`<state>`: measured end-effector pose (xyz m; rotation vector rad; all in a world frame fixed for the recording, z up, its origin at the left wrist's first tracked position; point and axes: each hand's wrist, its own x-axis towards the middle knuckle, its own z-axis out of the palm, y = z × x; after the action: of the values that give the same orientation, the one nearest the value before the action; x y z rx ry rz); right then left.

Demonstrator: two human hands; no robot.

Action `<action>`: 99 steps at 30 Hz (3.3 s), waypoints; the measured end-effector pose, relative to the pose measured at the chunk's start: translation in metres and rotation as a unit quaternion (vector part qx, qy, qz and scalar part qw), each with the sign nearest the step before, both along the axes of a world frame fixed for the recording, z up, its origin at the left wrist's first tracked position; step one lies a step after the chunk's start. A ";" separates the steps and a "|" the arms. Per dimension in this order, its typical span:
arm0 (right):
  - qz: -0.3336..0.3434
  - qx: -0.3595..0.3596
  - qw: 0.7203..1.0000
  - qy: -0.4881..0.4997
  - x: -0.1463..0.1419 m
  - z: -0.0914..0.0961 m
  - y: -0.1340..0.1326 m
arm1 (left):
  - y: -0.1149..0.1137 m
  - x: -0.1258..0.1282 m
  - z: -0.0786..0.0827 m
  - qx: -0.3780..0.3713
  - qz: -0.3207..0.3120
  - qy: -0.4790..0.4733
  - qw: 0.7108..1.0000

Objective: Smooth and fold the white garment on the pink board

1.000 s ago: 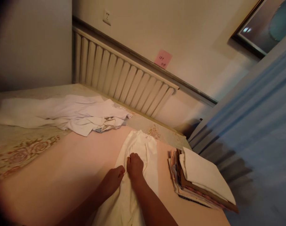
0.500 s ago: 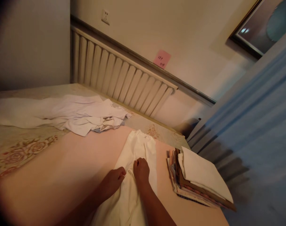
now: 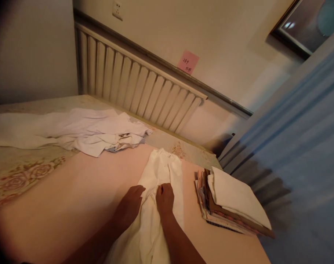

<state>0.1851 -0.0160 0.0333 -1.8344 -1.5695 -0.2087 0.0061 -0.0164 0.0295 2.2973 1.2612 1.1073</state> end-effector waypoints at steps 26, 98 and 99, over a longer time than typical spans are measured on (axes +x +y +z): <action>0.006 -0.066 0.992 0.104 -0.003 0.030 0.016 | -0.012 0.005 -0.028 0.075 -0.119 0.134 0.981; 0.159 -0.031 0.979 -0.121 0.069 -0.029 -0.182 | -0.107 0.002 -0.034 0.124 -0.008 0.253 0.959; 0.160 -0.032 0.979 -0.120 0.068 -0.029 -0.184 | -0.112 0.001 -0.034 0.119 -0.010 0.253 0.960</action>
<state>0.2532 -0.2003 0.0048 -1.6198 -2.0352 -0.2374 0.0068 -0.1289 -0.0044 2.8954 1.3212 0.7134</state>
